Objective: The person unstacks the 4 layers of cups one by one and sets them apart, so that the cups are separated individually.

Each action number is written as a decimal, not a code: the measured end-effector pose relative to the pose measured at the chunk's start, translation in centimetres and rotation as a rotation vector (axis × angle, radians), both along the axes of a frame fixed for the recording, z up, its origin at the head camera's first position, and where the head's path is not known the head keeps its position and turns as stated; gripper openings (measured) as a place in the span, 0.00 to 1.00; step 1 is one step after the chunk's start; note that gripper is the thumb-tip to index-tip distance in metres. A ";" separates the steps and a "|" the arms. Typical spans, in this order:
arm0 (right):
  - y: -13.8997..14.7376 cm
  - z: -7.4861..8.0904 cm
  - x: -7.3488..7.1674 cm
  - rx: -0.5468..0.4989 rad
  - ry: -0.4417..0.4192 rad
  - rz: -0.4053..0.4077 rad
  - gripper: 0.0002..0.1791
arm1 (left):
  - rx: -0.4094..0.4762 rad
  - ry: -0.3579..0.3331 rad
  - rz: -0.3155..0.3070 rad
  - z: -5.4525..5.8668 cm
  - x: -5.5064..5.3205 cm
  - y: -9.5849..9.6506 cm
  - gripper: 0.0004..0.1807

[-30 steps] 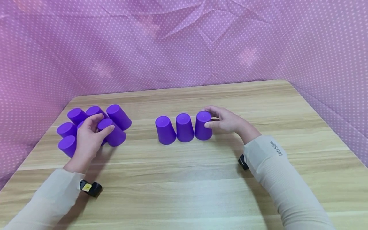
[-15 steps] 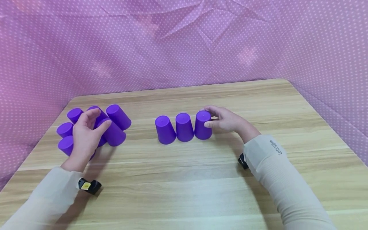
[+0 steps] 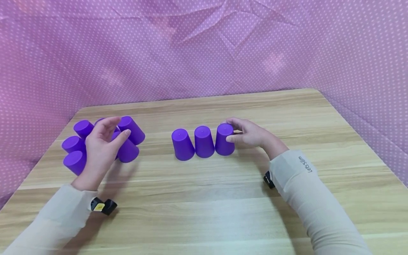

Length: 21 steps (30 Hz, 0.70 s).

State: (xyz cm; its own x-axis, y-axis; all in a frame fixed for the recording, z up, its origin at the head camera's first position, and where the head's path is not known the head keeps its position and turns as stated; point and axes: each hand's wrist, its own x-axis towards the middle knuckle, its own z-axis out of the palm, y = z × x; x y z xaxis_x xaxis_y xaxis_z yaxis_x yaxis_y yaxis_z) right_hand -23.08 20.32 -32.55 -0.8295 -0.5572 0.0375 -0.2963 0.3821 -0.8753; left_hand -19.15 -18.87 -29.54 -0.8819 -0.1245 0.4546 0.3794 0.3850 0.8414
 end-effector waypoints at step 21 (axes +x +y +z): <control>-0.1 -0.1 -0.1 0.005 -0.013 -0.010 0.26 | 0.112 -0.079 -0.157 -0.2 0.2 3.3 0.23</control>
